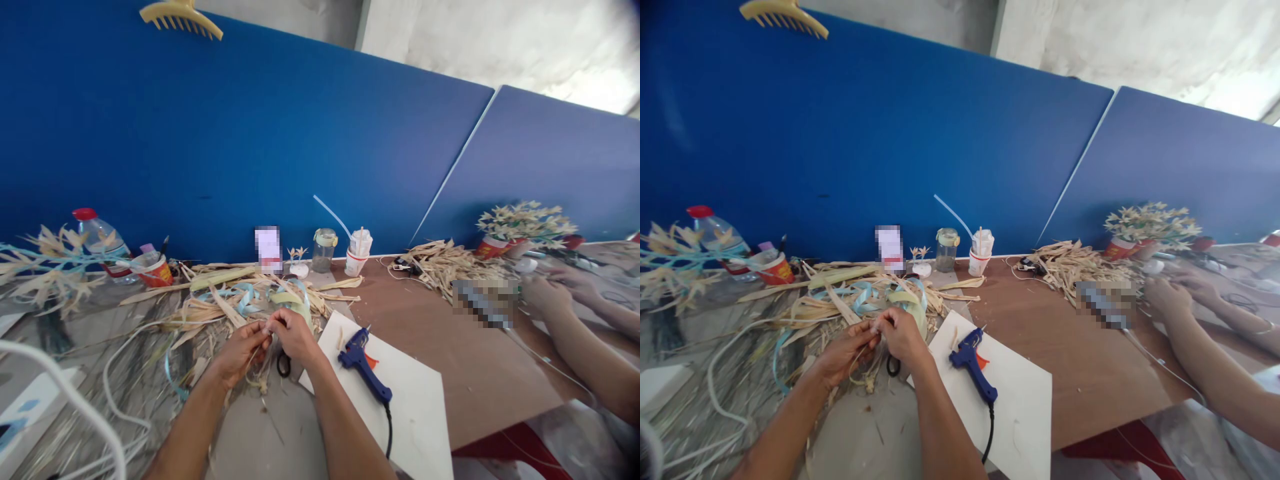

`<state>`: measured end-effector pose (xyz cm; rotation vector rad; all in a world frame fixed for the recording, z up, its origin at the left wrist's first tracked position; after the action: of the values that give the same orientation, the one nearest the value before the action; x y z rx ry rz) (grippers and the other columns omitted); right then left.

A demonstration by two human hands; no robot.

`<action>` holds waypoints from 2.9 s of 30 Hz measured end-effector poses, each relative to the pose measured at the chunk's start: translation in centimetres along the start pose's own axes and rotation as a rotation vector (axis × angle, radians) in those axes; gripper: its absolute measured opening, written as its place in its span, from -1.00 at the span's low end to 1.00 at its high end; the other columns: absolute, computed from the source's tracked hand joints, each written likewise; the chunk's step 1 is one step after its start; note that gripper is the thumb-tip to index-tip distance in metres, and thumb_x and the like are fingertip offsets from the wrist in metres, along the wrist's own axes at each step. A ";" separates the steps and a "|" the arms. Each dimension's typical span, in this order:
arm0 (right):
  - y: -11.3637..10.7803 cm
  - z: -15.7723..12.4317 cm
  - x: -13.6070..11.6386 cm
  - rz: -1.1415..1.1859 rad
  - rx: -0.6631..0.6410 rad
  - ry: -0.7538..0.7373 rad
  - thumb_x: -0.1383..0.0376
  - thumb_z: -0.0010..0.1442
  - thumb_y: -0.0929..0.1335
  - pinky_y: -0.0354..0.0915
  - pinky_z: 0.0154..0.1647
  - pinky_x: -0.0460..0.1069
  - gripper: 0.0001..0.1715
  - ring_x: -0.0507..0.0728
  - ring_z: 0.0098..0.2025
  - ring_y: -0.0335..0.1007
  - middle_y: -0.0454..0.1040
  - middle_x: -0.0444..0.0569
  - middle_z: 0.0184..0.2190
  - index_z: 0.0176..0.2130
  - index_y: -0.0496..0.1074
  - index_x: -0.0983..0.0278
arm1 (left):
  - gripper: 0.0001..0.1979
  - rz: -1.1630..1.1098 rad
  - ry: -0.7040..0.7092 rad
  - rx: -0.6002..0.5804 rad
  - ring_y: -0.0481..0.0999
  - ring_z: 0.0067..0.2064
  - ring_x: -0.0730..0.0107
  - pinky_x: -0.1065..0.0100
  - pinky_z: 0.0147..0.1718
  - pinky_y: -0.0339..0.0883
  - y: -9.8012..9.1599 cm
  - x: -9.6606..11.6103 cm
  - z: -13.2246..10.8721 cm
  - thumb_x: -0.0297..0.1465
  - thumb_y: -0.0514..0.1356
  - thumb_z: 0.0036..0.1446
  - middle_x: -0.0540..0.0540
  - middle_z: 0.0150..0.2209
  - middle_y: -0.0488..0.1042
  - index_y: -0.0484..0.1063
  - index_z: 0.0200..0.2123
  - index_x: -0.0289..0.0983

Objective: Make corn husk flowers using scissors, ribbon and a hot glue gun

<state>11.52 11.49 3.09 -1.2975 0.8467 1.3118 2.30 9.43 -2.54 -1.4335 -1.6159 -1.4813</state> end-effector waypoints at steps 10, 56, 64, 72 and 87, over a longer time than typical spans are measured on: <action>-0.8 0.1 -0.1 -0.048 0.049 0.028 0.36 0.07 0.28 0.20 -0.32 -0.08 -0.88 0.05 -0.41 0.31 0.40 -0.16 -0.52 -0.49 0.37 0.26 | -0.58 0.111 0.080 0.093 0.15 -0.65 0.63 0.50 -0.65 -0.01 -0.2 1.2 -0.3 -0.15 0.41 -0.24 0.12 -0.61 0.34 0.36 -0.42 -0.28; -0.5 0.2 1.9 0.216 0.036 0.184 0.23 -0.05 0.34 0.06 -0.55 -0.12 -0.85 -0.04 -0.61 0.07 0.21 -0.26 -0.69 -0.55 0.34 0.26 | -0.64 0.080 0.117 0.161 0.18 -0.62 0.61 0.50 -0.63 0.02 -0.6 1.9 -0.6 -0.17 0.40 -0.22 0.12 -0.60 0.32 0.41 -0.46 -0.28; -0.4 0.2 2.0 0.183 0.022 0.184 0.26 -0.04 0.33 0.02 -0.55 -0.12 -0.87 -0.05 -0.61 0.05 0.21 -0.27 -0.69 -0.53 0.35 0.28 | -0.62 0.103 0.093 0.149 0.10 -0.66 0.64 0.49 -0.66 -0.05 -0.2 1.5 -0.5 -0.16 0.41 -0.25 0.16 -0.67 0.23 0.41 -0.48 -0.30; 0.0 0.1 2.3 0.222 0.007 0.185 0.26 -0.05 0.36 0.06 -0.54 -0.12 -0.86 -0.05 -0.61 0.08 0.24 -0.26 -0.68 -0.55 0.36 0.28 | -0.68 0.103 0.061 0.095 0.09 -0.67 0.65 0.49 -0.67 -0.06 0.0 1.0 -0.4 -0.21 0.39 -0.20 0.15 -0.64 0.26 0.40 -0.49 -0.30; 2.6 0.1 2.8 0.396 -0.044 0.219 0.15 -0.09 0.41 0.04 -0.58 -0.11 -0.75 -0.05 -0.66 0.09 0.27 -0.26 -0.69 -0.42 0.42 0.26 | -0.59 -0.155 0.235 0.268 0.06 -0.69 0.70 0.55 -0.68 -0.08 -1.6 3.1 -1.0 -0.23 0.47 -0.33 0.22 -0.73 0.16 0.37 -0.47 -0.27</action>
<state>9.45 11.61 -0.10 -1.3705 1.2836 1.5162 -0.34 9.80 -0.12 -0.9696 -1.7296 -1.3934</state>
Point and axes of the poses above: each hand's wrist, its own z-axis towards the middle knuckle, its own y-axis out of the palm, x = y × z, the point moved 10 cm from there along z, towards the middle knuckle
